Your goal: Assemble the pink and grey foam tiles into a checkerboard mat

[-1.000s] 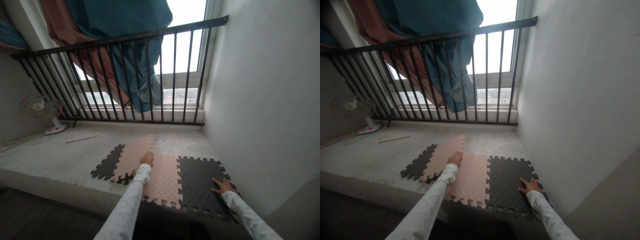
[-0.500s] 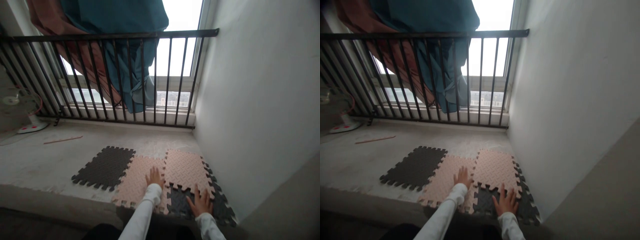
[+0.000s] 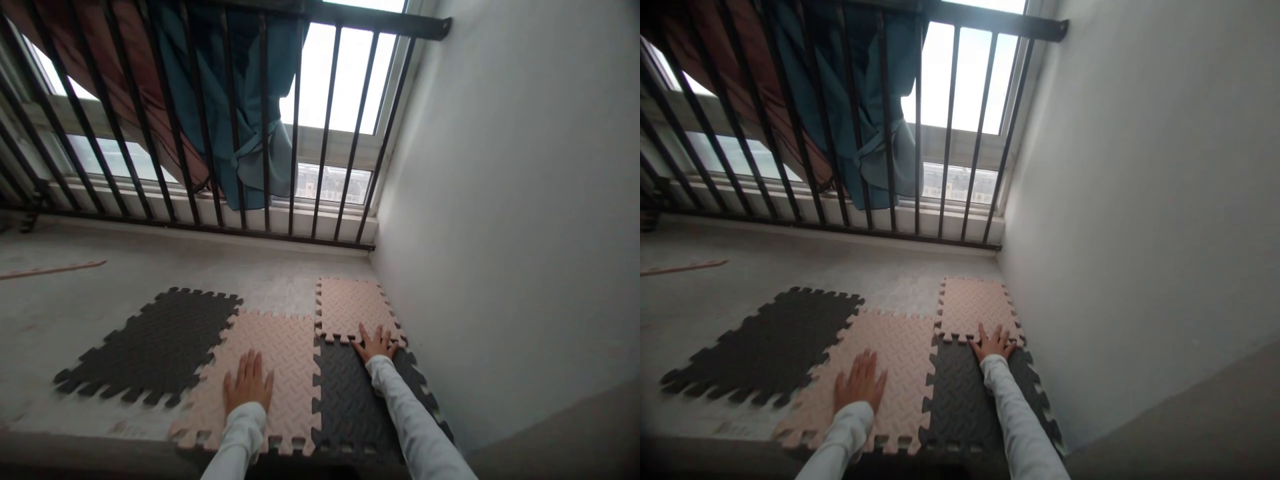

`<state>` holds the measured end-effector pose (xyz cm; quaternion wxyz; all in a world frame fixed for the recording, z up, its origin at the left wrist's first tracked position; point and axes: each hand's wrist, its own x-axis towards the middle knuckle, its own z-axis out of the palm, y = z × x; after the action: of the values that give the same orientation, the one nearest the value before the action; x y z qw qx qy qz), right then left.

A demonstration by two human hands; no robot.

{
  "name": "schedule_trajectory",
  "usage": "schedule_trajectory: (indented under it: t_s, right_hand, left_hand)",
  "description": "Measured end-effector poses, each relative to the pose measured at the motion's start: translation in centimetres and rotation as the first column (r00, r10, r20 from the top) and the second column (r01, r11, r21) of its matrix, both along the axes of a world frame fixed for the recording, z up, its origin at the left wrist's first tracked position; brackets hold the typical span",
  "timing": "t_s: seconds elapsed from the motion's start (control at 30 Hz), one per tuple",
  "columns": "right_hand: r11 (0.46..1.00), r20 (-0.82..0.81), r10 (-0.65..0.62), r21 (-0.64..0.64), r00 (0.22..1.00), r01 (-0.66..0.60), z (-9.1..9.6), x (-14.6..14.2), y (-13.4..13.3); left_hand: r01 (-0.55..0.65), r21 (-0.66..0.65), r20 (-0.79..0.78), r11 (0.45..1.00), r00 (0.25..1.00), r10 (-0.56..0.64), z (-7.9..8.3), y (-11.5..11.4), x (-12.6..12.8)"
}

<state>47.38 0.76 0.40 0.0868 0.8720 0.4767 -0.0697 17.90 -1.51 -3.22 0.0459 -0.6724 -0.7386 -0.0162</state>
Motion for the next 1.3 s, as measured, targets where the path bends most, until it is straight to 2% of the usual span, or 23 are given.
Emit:
schedule_trajectory:
  t_s: [0.13,0.37,0.5,0.67,0.83,0.97,1.1,1.17,1.3]
  right_hand:
    - [1.000,-0.021,0.010,-0.006,1.000,-0.010,0.1,1.6,2.4]
    - [1.000,-0.079,0.030,0.007,0.996,-0.029,-0.2,2.6,5.6]
    - [0.998,-0.082,0.064,0.033,0.995,-0.062,-0.7,3.1,6.3]
    - [0.997,-0.074,0.077,-0.008,0.994,-0.078,-1.3,3.1,6.7]
    - [0.992,-0.048,0.121,-0.031,0.991,-0.123,-0.7,3.2,7.2]
    - [0.968,-0.047,0.250,0.004,0.967,-0.250,0.0,0.9,7.0]
    - [0.888,-0.030,0.452,0.111,0.892,-0.446,-0.5,-3.0,6.0]
    - [0.871,-0.041,0.484,0.120,0.874,-0.477,-0.8,-4.0,5.7]
    - [0.853,-0.087,0.520,0.108,0.849,-0.511,-0.9,-4.2,5.9]
  left_hand:
    - [-0.007,-0.060,0.013,0.998,1.000,0.008,-0.7,0.3,-0.2]
    - [-0.009,-0.041,0.025,0.999,1.000,0.010,-1.1,0.3,-0.2]
    - [0.005,-0.020,0.054,1.000,0.999,-0.003,-1.4,0.4,-0.3]
    - [0.003,0.028,0.075,1.000,0.997,-0.005,-1.5,0.4,-0.3]
    - [0.015,0.020,0.090,1.000,0.996,-0.017,-0.8,0.2,-0.1]
    - [0.015,0.057,0.112,0.998,0.994,-0.021,-0.4,-0.1,0.0]
    - [0.019,0.079,0.131,0.997,0.991,-0.030,-0.8,0.0,-0.1]
    - [0.017,0.056,0.132,0.998,0.991,-0.024,-1.0,0.1,-0.3]
    - [0.002,0.002,0.132,1.000,0.991,-0.002,-0.7,0.1,-0.1]
